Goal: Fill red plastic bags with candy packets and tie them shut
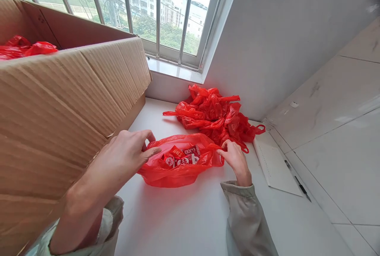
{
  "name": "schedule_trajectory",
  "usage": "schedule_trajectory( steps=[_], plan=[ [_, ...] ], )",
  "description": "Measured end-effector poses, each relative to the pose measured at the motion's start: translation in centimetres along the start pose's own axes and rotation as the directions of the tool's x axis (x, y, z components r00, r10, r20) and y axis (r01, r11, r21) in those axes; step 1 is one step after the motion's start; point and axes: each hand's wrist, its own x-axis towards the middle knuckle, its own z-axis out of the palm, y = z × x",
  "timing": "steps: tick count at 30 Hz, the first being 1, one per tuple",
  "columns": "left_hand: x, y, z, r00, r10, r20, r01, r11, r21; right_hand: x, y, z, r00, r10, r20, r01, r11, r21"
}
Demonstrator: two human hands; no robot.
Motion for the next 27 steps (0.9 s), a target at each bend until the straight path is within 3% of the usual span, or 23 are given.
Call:
schedule_trajectory(
  steps=[3,7,9,10,12,13,15,18,22,24,25,27],
  plan=[
    [0.0,1.4,-0.8,0.994,-0.001,-0.106,-0.004,0.999,-0.043,0.2,0.2,0.1,1.0,0.007,0.007,-0.007,0.997,0.077],
    [0.2,2.3,-1.1,0.977,0.123,-0.172,-0.152,0.974,-0.167,0.1,0.3,-0.7,0.986,-0.034,0.166,-0.008,0.969,0.246],
    [0.2,2.4,-1.1,0.974,0.14,-0.179,-0.176,0.964,-0.2,-0.3,0.4,-1.9,0.971,-0.113,0.21,0.009,0.897,0.441],
    [0.3,2.4,-1.1,0.969,0.135,-0.205,-0.178,0.961,-0.212,-0.7,0.5,-2.8,0.964,-0.169,0.204,0.022,0.817,0.576],
    [0.3,2.6,-1.1,0.949,0.102,-0.297,-0.186,0.945,-0.268,-1.4,0.7,-4.8,0.963,-0.255,0.092,0.064,0.544,0.837],
    [0.2,2.7,-1.1,0.93,0.074,-0.359,-0.197,0.927,-0.318,-1.8,0.9,-5.8,0.971,-0.238,-0.012,0.11,0.4,0.91],
    [0.2,3.1,-1.3,0.872,0.003,-0.49,-0.239,0.876,-0.419,-2.6,1.4,-7.5,0.973,-0.067,-0.22,0.229,0.209,0.951],
    [0.1,3.9,-1.7,0.77,-0.074,-0.634,-0.328,0.806,-0.492,-3.6,1.7,-9.1,0.893,0.211,-0.397,0.374,0.14,0.917],
    [-0.2,4.7,-1.8,0.686,-0.087,-0.722,-0.406,0.779,-0.478,-4.6,1.1,-9.8,0.76,0.303,-0.575,0.563,0.135,0.816],
    [-0.3,4.5,-1.7,0.725,-0.047,-0.688,-0.383,0.802,-0.458,-4.8,0.7,-9.9,0.72,0.301,-0.625,0.61,0.155,0.777],
    [-0.3,4.2,-1.7,0.777,-0.013,-0.629,-0.341,0.831,-0.439,-4.9,0.6,-10.0,0.725,0.282,-0.629,0.603,0.182,0.777],
    [-0.4,3.4,-1.9,0.895,0.082,-0.438,-0.243,0.914,-0.325,-4.8,0.7,-10.0,0.782,0.203,-0.589,0.53,0.282,0.8]
  ],
)
